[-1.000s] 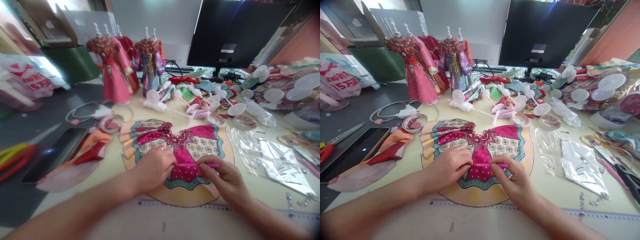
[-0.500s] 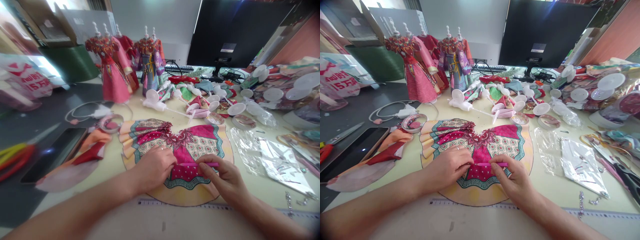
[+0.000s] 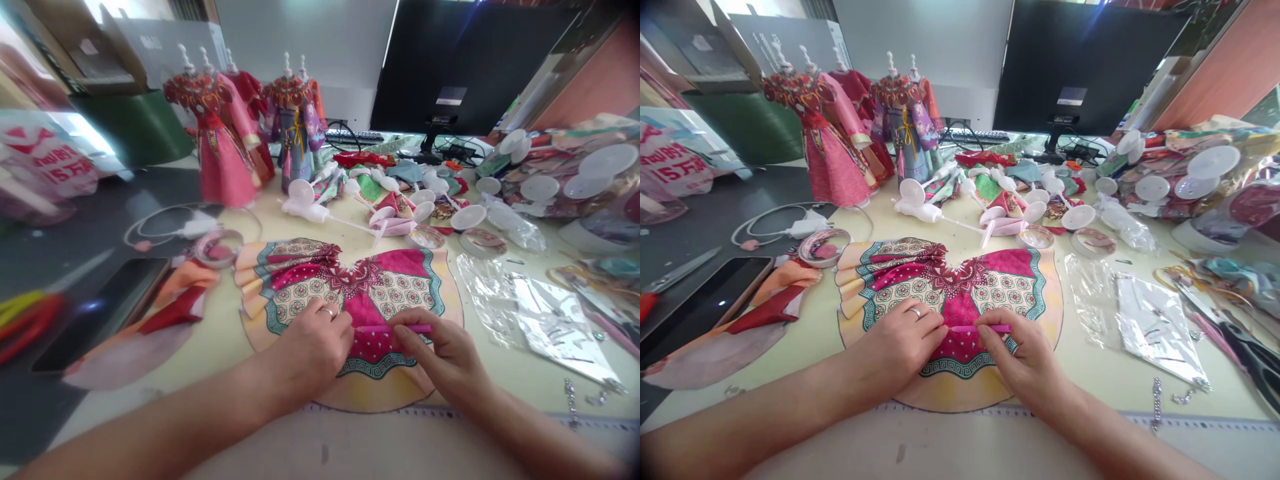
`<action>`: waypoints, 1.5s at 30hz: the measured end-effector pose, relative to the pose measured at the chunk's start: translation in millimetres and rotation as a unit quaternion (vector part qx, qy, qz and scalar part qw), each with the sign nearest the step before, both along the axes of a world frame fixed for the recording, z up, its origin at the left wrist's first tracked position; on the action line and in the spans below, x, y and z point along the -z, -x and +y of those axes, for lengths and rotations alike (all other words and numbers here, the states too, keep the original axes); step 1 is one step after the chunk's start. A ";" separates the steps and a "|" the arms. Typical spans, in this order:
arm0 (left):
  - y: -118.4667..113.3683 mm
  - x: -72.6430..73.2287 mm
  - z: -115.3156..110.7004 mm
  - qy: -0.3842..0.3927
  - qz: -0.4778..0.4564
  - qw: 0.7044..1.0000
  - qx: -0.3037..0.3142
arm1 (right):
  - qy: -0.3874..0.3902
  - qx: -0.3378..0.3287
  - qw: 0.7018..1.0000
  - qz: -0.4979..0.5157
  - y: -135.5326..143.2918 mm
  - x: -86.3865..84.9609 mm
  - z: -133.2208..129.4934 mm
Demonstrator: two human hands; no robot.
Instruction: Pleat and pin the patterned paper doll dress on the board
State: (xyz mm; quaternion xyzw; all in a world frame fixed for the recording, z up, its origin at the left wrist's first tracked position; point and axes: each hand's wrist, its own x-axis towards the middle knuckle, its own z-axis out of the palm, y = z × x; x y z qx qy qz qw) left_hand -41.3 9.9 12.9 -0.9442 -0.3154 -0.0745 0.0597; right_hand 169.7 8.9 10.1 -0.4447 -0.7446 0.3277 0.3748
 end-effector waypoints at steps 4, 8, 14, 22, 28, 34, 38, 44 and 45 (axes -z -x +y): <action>0.1 1.8 0.0 -0.010 -0.004 1.000 0.010 | 0.007 0.023 0.999 0.037 -3.9 1.7 -0.3; 1.5 -0.2 1.0 0.013 -0.028 1.000 -0.007 | 0.000 0.039 0.997 0.072 -5.4 0.8 0.7; 2.6 -0.6 3.1 0.057 -0.077 0.995 -0.033 | -0.003 0.052 0.993 0.105 -5.6 2.4 3.5; 9.0 -2.2 10.3 0.046 -0.177 0.978 -0.103 | -0.033 0.048 0.995 0.077 -10.9 7.9 14.9; 17.5 -2.8 24.5 0.008 -0.212 0.965 -0.152 | -0.113 0.070 0.986 -0.099 -15.5 10.9 27.1; 32.6 1.3 42.5 -0.018 -0.076 0.972 -0.220 | -0.140 0.073 0.968 -0.193 -10.8 7.2 27.1; 39.1 8.5 52.1 -0.034 -0.047 0.969 -0.242 | -0.137 0.072 0.959 -0.239 -7.8 5.0 23.2; 54.5 23.3 72.0 -0.050 -0.063 0.971 -0.225 | -0.149 0.074 0.952 -0.258 -7.0 1.6 17.4; 58.5 24.6 75.4 -0.050 -0.066 0.972 -0.221 | -0.156 0.073 0.951 -0.257 -7.1 0.9 16.4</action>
